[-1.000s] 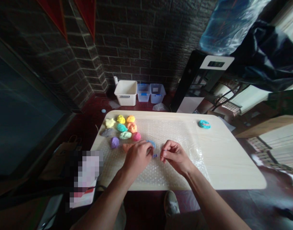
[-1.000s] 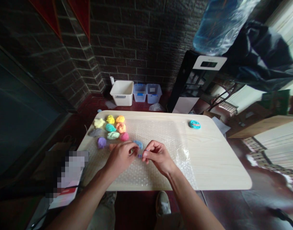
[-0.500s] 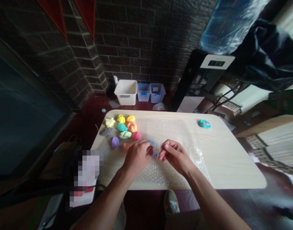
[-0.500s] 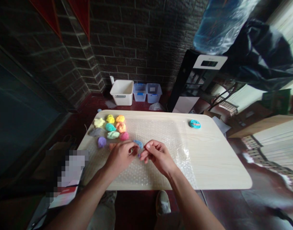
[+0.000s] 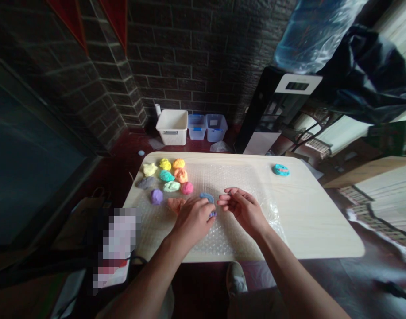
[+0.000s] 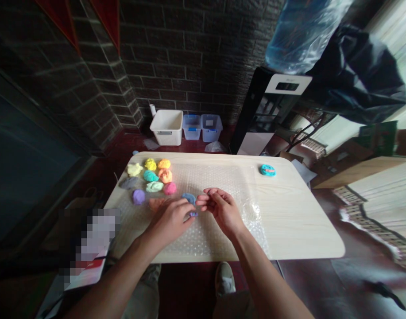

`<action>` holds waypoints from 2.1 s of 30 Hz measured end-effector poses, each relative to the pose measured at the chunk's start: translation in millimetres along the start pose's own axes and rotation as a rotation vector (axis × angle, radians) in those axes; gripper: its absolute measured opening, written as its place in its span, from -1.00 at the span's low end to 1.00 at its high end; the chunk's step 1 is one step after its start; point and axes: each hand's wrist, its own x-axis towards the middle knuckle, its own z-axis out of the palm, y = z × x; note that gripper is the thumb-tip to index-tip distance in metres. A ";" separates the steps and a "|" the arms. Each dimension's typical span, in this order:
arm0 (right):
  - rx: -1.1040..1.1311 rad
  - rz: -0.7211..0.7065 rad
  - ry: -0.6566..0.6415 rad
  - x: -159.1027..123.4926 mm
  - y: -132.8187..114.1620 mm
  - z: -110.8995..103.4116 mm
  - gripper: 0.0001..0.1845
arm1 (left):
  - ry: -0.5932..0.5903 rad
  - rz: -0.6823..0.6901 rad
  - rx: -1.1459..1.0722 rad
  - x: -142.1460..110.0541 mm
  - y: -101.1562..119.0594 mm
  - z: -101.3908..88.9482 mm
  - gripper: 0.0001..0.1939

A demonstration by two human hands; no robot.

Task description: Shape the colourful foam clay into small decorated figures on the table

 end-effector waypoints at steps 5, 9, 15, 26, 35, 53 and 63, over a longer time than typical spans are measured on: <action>-0.051 -0.067 0.036 0.8 0.2 -2.5 -0.70 | -0.018 -0.003 0.010 0.2 -0.3 2.4 -0.92; -0.067 -0.077 0.014 0.2 -0.5 -2.8 -0.73 | -0.023 -0.019 -0.013 1.1 -0.6 5.5 -0.90; -0.020 0.004 -0.039 -0.7 0.4 2.9 -0.70 | -0.023 -0.021 -0.014 2.1 -2.0 10.7 -0.90; -0.058 -0.064 -0.015 -2.2 -1.5 0.3 -0.77 | -0.037 -0.010 0.042 4.0 6.3 9.1 -0.96; -0.008 0.021 -0.082 -3.7 -0.8 -1.1 -0.73 | -0.058 -0.013 0.029 4.4 10.2 8.6 -0.90; 0.090 0.014 -0.312 -15.2 -3.3 7.1 -0.76 | 0.286 -0.187 -0.358 2.0 -8.3 -10.3 -0.89; 0.048 0.090 -0.317 -13.7 1.0 10.1 -0.71 | 0.315 -0.170 -0.363 1.6 -8.9 -12.3 -0.90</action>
